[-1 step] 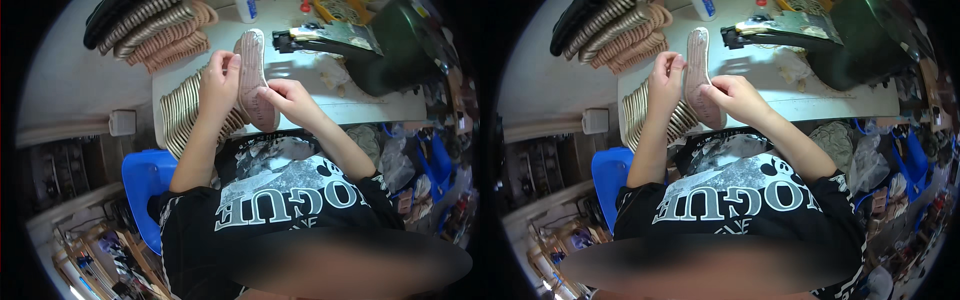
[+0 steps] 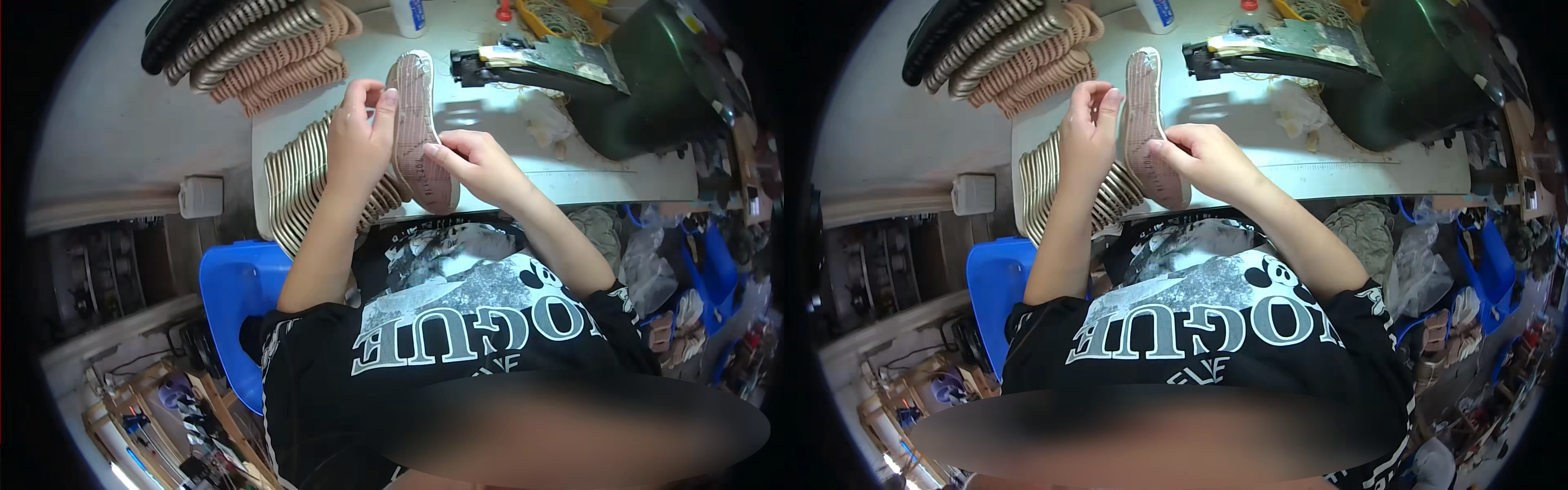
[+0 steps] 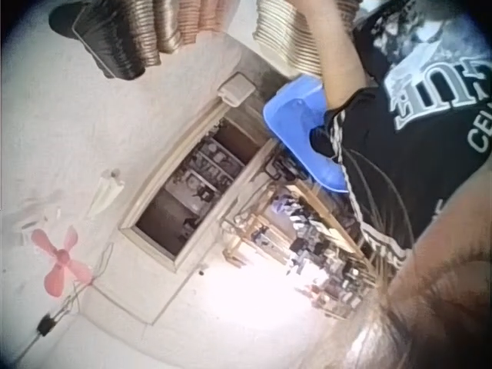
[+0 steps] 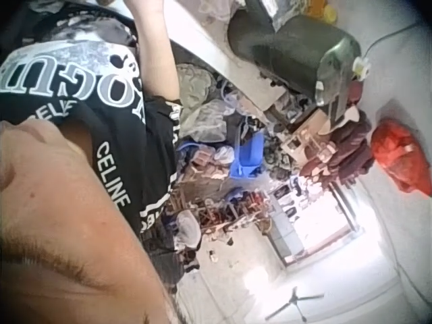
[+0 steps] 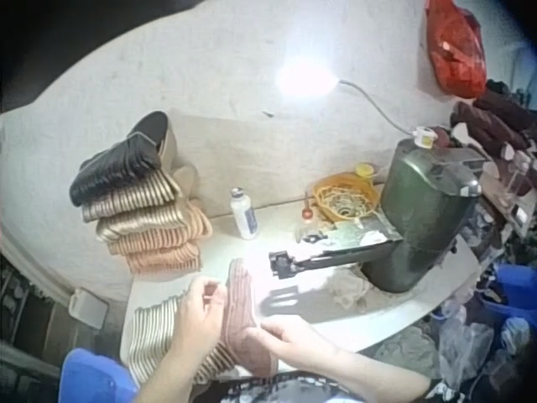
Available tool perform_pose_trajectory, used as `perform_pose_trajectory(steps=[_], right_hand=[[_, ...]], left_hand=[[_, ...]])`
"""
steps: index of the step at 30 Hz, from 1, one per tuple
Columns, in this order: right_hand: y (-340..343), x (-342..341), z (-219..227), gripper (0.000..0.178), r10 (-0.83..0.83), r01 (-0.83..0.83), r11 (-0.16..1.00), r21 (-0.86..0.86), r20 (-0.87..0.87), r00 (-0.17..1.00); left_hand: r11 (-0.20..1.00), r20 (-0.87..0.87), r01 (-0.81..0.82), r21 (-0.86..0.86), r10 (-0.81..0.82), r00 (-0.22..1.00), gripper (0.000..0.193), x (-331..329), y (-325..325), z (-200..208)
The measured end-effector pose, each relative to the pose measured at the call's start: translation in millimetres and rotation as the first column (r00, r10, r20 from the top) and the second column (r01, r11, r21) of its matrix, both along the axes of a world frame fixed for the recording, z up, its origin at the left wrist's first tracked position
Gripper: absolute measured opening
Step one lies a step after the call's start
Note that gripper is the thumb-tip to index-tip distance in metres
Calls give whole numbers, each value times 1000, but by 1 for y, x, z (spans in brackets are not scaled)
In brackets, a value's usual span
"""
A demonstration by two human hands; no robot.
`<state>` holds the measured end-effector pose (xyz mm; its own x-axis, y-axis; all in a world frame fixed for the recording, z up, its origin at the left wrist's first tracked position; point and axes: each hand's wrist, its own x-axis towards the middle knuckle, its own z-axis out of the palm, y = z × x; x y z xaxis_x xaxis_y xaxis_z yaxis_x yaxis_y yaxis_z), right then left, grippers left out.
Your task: The recorder is applying glue to shoe outsoles and insoles, then stacking them as part of a manufacturing process.
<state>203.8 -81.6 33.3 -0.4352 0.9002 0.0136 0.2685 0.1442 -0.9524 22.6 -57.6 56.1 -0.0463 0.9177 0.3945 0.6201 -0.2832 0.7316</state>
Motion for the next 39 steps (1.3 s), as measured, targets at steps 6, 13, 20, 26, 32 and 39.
perform_pose_trajectory(steps=[6,13,20,26,32,39], right_hand=[[14,-5,-30,34,-136,-15,965,262,546,827],[-10,-41,20,37,77,-129,864,487,125,989],[15,-6,-49,37,-121,121,993,0,-93,988],[-3,48,-76,36,-673,288,713,639,510,535],[-7,56,-85,38,-567,249,822,512,701,432],[6,73,-90,47,-608,310,792,526,727,319]], left_hand=[[993,-212,85,88,-65,975,21,-3,-1,-5],[930,-449,281,-235,-360,818,31,22,-34,-47],[751,17,633,-189,-642,766,37,6,-39,-4],[858,-308,96,-505,-283,908,51,-31,22,-36],[935,-702,-86,-345,-196,685,51,-20,56,-70],[861,-390,-36,-508,-193,900,50,-14,50,-53]])
